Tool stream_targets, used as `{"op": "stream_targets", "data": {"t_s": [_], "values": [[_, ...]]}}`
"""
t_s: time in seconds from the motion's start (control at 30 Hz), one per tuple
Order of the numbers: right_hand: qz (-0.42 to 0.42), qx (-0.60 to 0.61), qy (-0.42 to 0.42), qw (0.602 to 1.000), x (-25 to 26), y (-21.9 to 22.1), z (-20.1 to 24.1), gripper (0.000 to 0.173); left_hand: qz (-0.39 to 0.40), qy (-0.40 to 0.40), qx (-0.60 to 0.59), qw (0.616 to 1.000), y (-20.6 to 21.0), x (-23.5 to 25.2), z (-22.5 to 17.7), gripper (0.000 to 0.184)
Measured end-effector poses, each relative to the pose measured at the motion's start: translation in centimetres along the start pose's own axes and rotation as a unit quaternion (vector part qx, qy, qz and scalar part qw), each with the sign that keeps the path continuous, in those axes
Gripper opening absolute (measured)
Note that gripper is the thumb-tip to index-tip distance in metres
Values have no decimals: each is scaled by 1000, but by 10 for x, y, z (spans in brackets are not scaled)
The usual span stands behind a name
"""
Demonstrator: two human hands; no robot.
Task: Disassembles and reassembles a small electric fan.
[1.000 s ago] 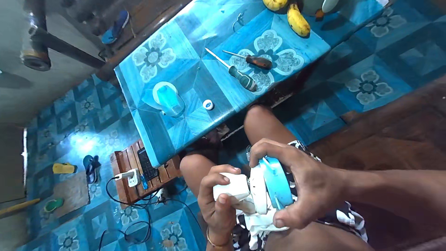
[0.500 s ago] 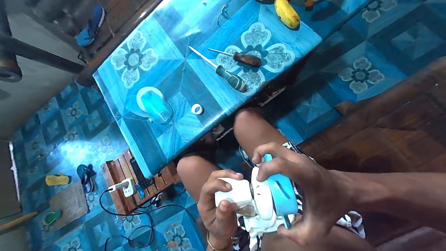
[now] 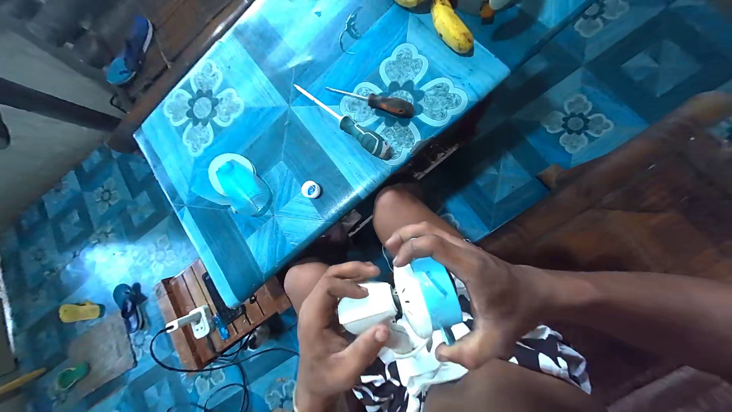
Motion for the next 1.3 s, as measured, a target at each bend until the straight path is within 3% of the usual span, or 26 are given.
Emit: {"op": "stream_targets", "data": {"t_s": [0.07, 0.13, 0.27, 0.43, 0.6, 0.83, 1.0, 1.1, 1.3], "values": [[3, -16, -18, 1000, 3, -3, -1, 82, 37, 22, 160, 986, -5, 10, -10, 55], [-3, -27, -26, 999, 4, -7, -2, 82, 52, 59, 306, 949, -4, 18, -18, 74], [5, 5, -31, 999, 4, -11, -7, 80, 86, 105, 409, 902, 7, 27, -32, 92], [0, 16, -27, 999, 3, -14, -8, 79, 119, 102, 423, 893, 10, 33, -32, 76], [-3, 13, -53, 998, 0, -18, -12, 73, 112, 58, 376, 918, 12, 39, -32, 66], [-10, 15, -37, 999, -7, -26, -19, 77, 104, 55, 388, 914, 22, 40, -27, 65], [-19, 37, -25, 999, -6, -29, -26, 79, 82, 59, 429, 898, 25, 44, -18, 75], [-25, 54, -7, 998, -3, -28, -29, 75, 94, 45, 408, 907, 23, 47, -13, 68], [-25, 65, 16, 997, 3, -30, -40, 73, 118, 29, 381, 917, 16, 53, -1, 76]]}}
Point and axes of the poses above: each hand's wrist, its own x-axis towards the middle knuckle, its own y-axis out of the palm, z = x × y, the point moved 2 cm from there along x, towards the middle knuckle, and after that the axes turned 7 degrees about x, right-handed, at the moved point
